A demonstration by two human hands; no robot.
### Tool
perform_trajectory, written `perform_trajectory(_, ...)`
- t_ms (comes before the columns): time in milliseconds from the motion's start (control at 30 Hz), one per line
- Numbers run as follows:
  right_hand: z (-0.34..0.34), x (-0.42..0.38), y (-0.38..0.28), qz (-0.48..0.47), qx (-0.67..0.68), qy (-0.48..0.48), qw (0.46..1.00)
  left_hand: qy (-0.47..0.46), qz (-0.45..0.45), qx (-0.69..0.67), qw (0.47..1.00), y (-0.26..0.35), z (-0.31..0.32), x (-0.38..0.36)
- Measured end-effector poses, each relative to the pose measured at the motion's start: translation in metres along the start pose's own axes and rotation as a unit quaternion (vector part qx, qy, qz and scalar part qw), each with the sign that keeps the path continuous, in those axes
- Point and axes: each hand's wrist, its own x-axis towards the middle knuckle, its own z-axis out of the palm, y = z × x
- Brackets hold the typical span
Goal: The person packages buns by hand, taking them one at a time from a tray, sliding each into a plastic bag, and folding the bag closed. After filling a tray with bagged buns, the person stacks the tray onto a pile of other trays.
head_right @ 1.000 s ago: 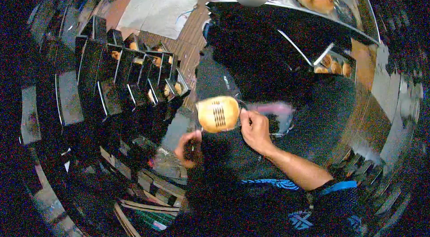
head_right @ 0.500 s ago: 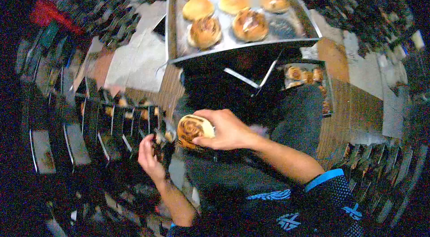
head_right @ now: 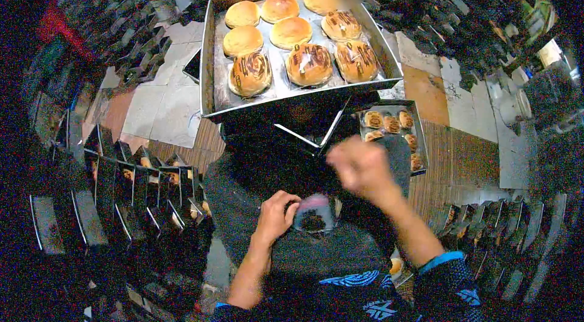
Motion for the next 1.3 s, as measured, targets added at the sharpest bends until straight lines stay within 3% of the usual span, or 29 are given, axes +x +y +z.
perform_trajectory(33,0.022,-0.020,-0.002,0.003,0.016,-0.136,0.991,0.010,0.018,0.016,1.000,-0.001,0.002,0.000)
perform_trajectory(100,0.061,-0.058,-0.003,0.091,0.067,-0.208,0.972,0.014,0.019,0.055,0.998,-0.001,0.007,0.000)
perform_trajectory(133,0.084,-0.083,0.010,0.086,0.088,-0.172,0.977,0.020,0.025,0.085,0.996,-0.002,0.010,0.002)
perform_trajectory(200,0.088,-0.092,0.003,0.143,0.084,-0.190,0.968,0.045,0.032,0.127,0.990,-0.007,0.020,0.002)
perform_trajectory(333,0.076,-0.082,0.006,0.118,0.062,-0.120,0.984,0.069,-0.011,0.030,0.997,0.009,0.016,0.007)
perform_trajectory(400,0.075,-0.079,0.019,0.004,0.146,-0.088,0.985,0.070,-0.015,-0.017,0.997,0.004,0.015,0.008)
perform_trajectory(433,0.082,-0.086,0.042,-0.031,0.100,-0.186,0.977,0.069,0.005,-0.022,0.997,-0.006,0.021,0.008)
perform_trajectory(467,0.077,-0.083,0.037,-0.034,0.098,-0.181,0.978,0.070,0.011,-0.020,0.997,0.011,0.012,0.009)
perform_trajectory(533,0.064,-0.074,0.022,-0.014,0.096,-0.051,0.994,-0.024,-0.129,-0.021,0.991,0.036,-0.008,0.011)
perform_trajectory(567,0.051,-0.063,0.008,0.019,0.105,0.046,0.993,-0.022,0.017,0.051,0.998,0.023,-0.011,0.011)
perform_trajectory(600,0.036,-0.045,-0.012,0.046,0.101,0.140,0.984,-0.018,0.017,0.046,0.999,0.007,-0.011,0.011)
perform_trajectory(633,0.025,-0.034,-0.018,0.085,0.143,0.149,0.975,0.037,-0.031,-0.190,0.981,-0.008,-0.009,0.011)
perform_trajectory(667,0.018,-0.024,-0.023,0.124,0.183,0.157,0.963,0.089,-0.077,-0.415,0.902,-0.004,-0.013,0.016)
perform_trajectory(700,0.015,-0.014,-0.029,0.130,0.217,0.151,0.956,0.160,-0.098,-0.546,0.816,0.000,-0.014,0.023)
perform_trajectory(733,0.016,-0.007,-0.037,0.127,0.211,0.148,0.958,0.164,-0.166,-0.597,0.768,0.011,-0.032,0.028)
perform_trajectory(833,0.019,0.029,-0.053,-0.096,0.116,0.079,0.985,0.324,-0.145,-0.532,0.769,-0.023,-0.038,0.042)
perform_trajectory(900,0.011,0.092,-0.032,-0.235,0.041,0.041,0.970,0.373,-0.152,-0.562,0.723,-0.043,-0.052,0.041)
perform_trajectory(933,0.003,0.134,-0.023,-0.219,-0.008,0.065,0.973,0.398,-0.155,-0.569,0.703,-0.058,-0.055,0.038)
perform_trajectory(1000,-0.002,0.221,0.033,-0.071,-0.127,0.088,0.985,0.415,-0.154,-0.570,0.692,-0.070,-0.060,0.035)
perform_trajectory(1067,0.002,0.309,0.136,-0.069,-0.299,0.042,0.951,0.424,-0.146,-0.601,0.661,-0.063,-0.069,0.034)
perform_trajectory(1133,0.010,0.371,0.209,-0.002,-0.330,-0.017,0.944,0.392,-0.174,-0.586,0.687,-0.058,-0.074,0.034)
perform_trajectory(1167,0.010,0.386,0.213,0.064,-0.324,-0.057,0.942,0.405,-0.213,-0.581,0.673,-0.053,-0.078,0.036)
perform_trajectory(1233,0.007,0.417,0.226,0.168,-0.331,-0.103,0.923,0.416,-0.175,-0.595,0.665,-0.054,-0.078,0.038)
perform_trajectory(1300,-0.005,0.440,0.216,0.158,-0.376,-0.137,0.903,0.416,-0.143,-0.609,0.660,-0.063,-0.074,0.037)
